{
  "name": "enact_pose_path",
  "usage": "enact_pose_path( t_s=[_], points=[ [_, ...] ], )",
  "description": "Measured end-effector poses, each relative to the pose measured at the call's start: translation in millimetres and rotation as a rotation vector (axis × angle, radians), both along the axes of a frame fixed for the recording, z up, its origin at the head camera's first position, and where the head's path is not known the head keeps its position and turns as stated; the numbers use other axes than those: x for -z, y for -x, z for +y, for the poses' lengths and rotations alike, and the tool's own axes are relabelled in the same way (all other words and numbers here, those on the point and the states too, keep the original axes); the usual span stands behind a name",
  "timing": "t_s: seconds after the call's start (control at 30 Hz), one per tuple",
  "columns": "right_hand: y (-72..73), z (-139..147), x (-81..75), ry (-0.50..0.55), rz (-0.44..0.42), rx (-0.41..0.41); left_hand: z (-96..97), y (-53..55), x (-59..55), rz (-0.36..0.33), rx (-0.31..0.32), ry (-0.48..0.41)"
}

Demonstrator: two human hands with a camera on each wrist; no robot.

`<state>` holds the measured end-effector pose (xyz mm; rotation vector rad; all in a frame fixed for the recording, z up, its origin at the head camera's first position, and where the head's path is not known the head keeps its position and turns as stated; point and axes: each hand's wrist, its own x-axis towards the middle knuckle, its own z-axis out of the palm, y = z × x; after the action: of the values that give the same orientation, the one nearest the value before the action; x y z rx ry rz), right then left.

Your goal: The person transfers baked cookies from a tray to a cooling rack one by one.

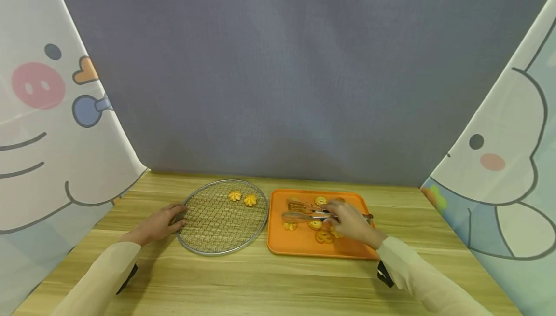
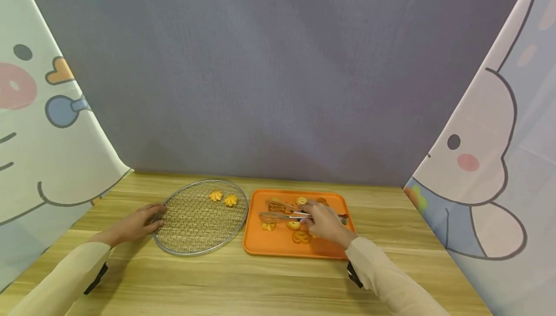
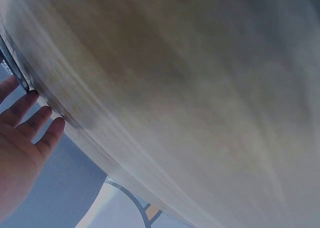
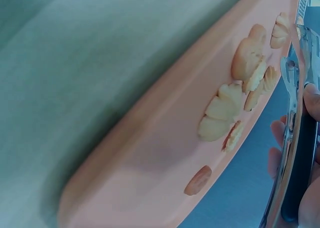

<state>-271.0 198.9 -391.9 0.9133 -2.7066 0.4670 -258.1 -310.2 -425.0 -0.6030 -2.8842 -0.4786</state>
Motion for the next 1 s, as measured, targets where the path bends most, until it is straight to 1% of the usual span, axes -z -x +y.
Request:
enact_pose_path(
  t_s=[0.17,0.47,0.67,0.8,1.0],
  points=[
    [-3.6,2.3,2.0,0.01,-0.007,-0.003,1.2,-1.0,-0.9,0.003,0.003,-0.001],
    [-9.4,5.4,4.5,0.005,-0.028,0.003,2.0,-1.7,-0.9,-0.021,-0.016,0.004],
    [-10.6,7.7,7.3,0.002,-0.021,0.005,1.6,-1.3,-0.7,-0.012,-0.011,0.01],
    [-11.0,8.7,8.5,0.015,-0.031,-0.009,1.4,-1.2,-0.7,-0.006,-0.011,0.019],
    [-11.8,10.0,8.5,0.033,-0.069,-0.033,1.6,-1.4,-1.3,-0.003,-0.008,0.016]
  ],
)
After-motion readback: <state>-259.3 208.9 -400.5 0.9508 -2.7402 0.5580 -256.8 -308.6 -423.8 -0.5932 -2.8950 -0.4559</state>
